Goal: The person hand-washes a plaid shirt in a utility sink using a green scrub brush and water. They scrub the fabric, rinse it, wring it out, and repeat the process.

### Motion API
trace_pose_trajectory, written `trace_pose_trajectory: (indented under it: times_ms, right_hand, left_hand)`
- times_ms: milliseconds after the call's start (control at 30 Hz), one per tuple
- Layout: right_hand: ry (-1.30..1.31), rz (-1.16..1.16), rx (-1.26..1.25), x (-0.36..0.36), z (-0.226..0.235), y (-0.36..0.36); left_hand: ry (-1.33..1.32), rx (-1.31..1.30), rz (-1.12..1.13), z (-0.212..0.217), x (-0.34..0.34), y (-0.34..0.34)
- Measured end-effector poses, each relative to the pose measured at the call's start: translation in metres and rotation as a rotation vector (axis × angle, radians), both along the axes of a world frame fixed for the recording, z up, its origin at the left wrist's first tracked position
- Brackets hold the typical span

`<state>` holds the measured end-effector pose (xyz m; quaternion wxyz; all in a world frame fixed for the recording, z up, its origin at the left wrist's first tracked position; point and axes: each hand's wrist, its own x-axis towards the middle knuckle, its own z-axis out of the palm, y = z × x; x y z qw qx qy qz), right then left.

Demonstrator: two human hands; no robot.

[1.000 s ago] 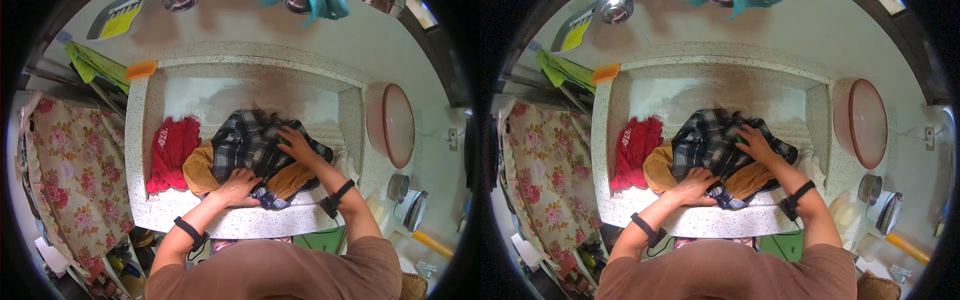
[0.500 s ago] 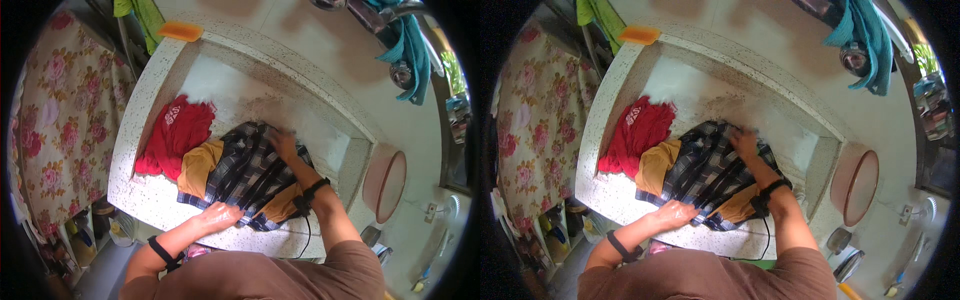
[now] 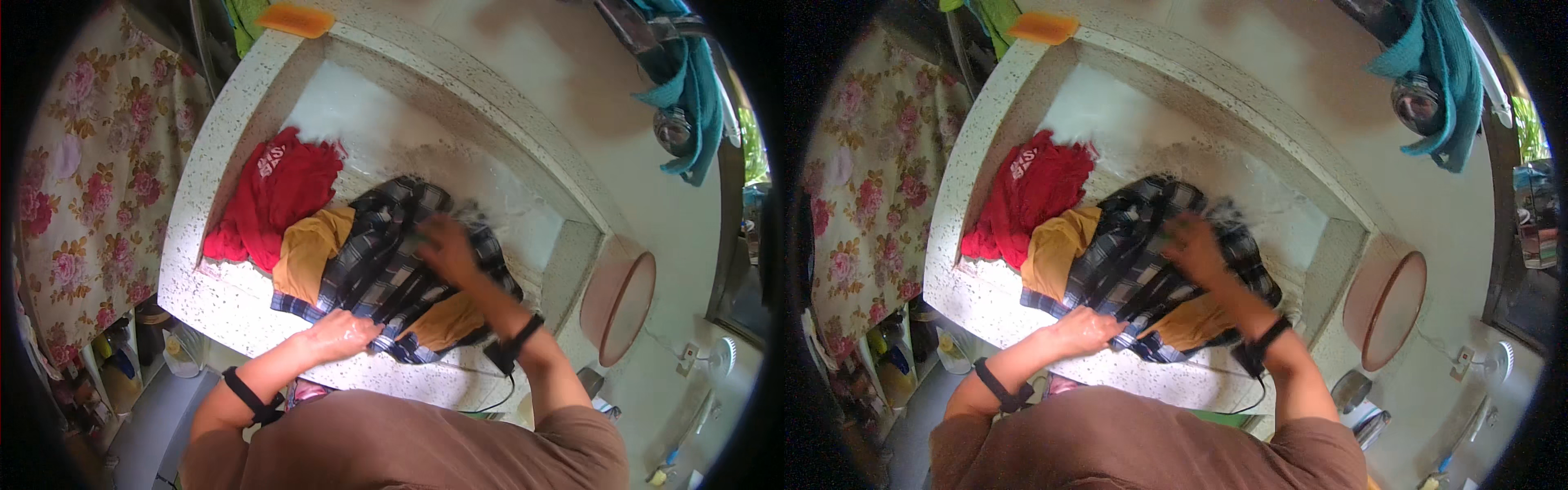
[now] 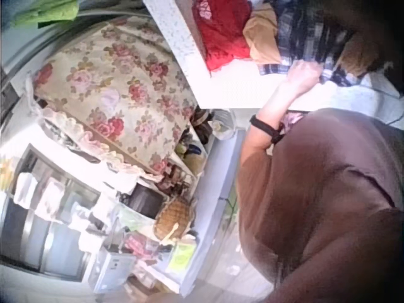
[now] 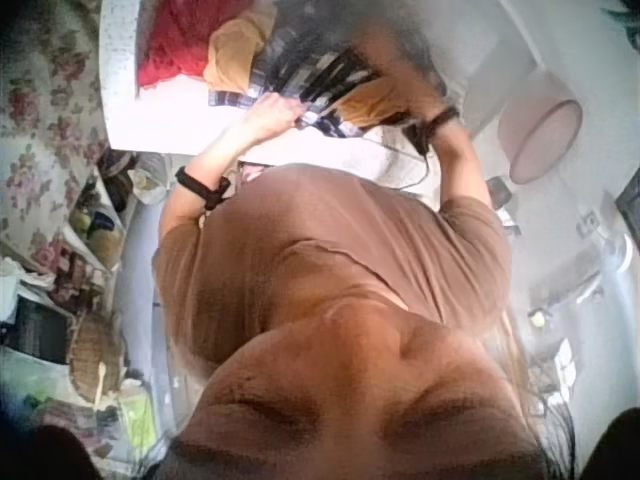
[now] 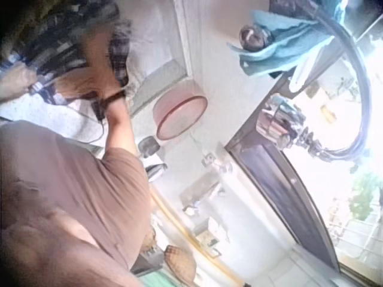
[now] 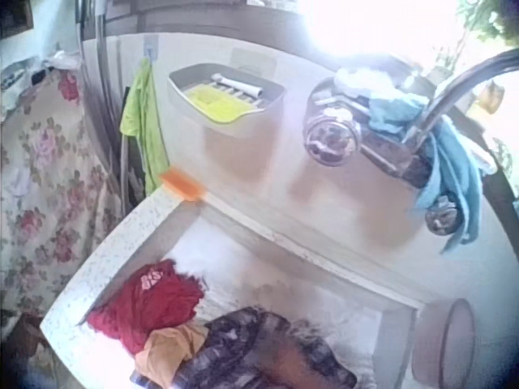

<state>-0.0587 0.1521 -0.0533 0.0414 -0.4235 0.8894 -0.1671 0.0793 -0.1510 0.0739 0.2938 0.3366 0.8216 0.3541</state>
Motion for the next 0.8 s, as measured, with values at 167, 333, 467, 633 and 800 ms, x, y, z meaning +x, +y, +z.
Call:
trace_pose_trajectory:
  times_ms: [167, 333, 467, 633, 800]
  right_hand:
    - [-0.764, -0.545, -0.49, 0.046, -0.012, -0.01]
    - [-0.253, -0.627, 0.055, -0.066, -0.061, 0.122]
    - [0.249, -0.96, 0.466, -0.09, -0.083, 0.193]
    - [0.041, -0.46, 0.505, -0.115, -0.133, 0.097]
    - [-0.182, -0.062, -0.005, -0.084, -0.067, -0.021]
  left_hand:
    - [0.021, 0.0, -0.027, 0.0, 0.001, -0.001]
    - [0.022, -0.022, -0.06, -0.005, 0.001, -0.001]
    - [0.047, 0.077, 0.042, 0.002, 0.002, -0.003]
    - [0.232, 0.009, 0.345, 0.011, -0.003, -0.007]
    - [0.274, -0.06, 0.222, 0.006, -0.015, 0.001]
